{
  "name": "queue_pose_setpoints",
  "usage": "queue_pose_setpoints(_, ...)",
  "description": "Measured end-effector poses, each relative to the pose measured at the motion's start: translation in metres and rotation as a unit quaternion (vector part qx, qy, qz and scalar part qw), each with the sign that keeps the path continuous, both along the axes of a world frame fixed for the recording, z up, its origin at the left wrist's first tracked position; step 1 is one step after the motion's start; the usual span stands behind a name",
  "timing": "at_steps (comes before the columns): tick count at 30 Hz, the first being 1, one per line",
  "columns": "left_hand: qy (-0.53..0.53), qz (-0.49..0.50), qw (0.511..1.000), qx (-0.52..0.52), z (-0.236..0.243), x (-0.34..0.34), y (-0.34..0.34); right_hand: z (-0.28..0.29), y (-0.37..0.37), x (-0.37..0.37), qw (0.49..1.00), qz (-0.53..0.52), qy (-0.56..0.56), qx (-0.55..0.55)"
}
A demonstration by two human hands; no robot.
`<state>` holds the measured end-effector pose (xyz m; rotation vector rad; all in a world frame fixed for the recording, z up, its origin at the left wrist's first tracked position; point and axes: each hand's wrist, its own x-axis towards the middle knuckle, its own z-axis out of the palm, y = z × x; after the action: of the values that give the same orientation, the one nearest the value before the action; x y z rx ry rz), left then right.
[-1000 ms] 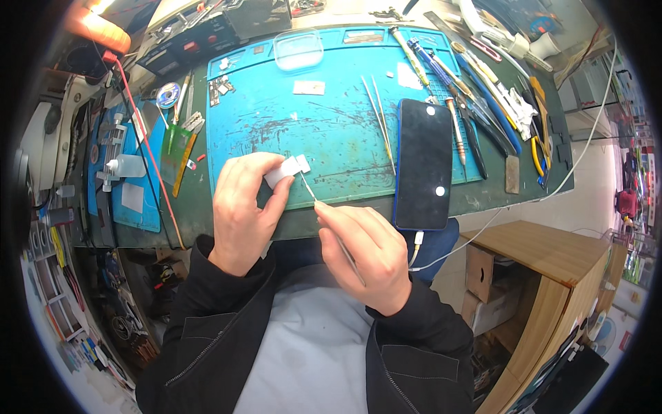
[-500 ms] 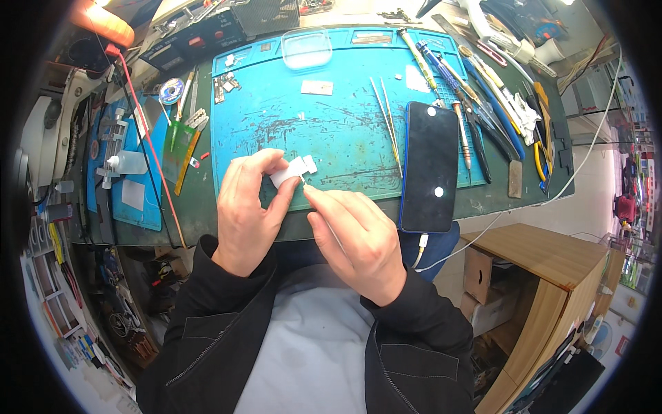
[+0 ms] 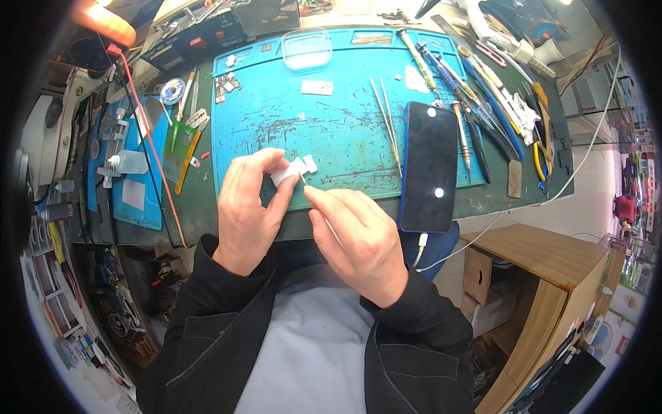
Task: The person uses a precision tool to scrape and clean a small white rectangular object, then applies liquid from a bottle and wipes the object with a cloth. They also use a cotton swab to clean the screen of a black smartphone.
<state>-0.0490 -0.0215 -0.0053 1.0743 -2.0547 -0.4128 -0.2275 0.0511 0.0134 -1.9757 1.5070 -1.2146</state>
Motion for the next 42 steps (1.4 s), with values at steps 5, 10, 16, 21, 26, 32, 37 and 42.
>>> queue_pose_setpoints(5, 0.002, 0.001, 1.0, -0.001, -0.001, 0.0, 0.0, 0.004, 0.003, -0.001, 1.0, -0.002, 0.006, 0.018)
queue_pose_setpoints(10, 0.003, 0.002, 1.0, 0.0, 0.0, 0.0, 0.0, 0.005, 0.007, -0.002, 1.0, -0.002, 0.01, 0.016)
queue_pose_setpoints(16, 0.001, 0.003, 1.0, 0.004, 0.001, 0.0, 0.001, 0.006, 0.015, -0.004, 1.0, 0.0, 0.007, 0.023)
queue_pose_setpoints(21, -0.005, -0.003, 1.0, 0.012, 0.001, 0.003, 0.002, 0.007, 0.022, -0.008, 1.0, 0.009, -0.008, 0.022)
queue_pose_setpoints(26, 0.005, -0.008, 1.0, 0.016, 0.005, 0.008, 0.004, 0.008, 0.019, -0.007, 1.0, 0.001, -0.025, -0.005)
queue_pose_setpoints(32, 0.021, 0.008, 1.0, 0.018, 0.0, 0.014, 0.008, 0.0, 0.008, 0.0, 1.0, 0.012, -0.021, -0.001)
queue_pose_setpoints(37, 0.007, 0.0, 1.0, -0.013, 0.002, 0.011, 0.005, -0.001, 0.004, 0.006, 1.0, 0.012, -0.013, -0.001)
queue_pose_setpoints(42, -0.001, -0.01, 1.0, -0.019, 0.001, 0.011, 0.005, -0.002, 0.002, 0.006, 1.0, 0.01, -0.007, 0.001)
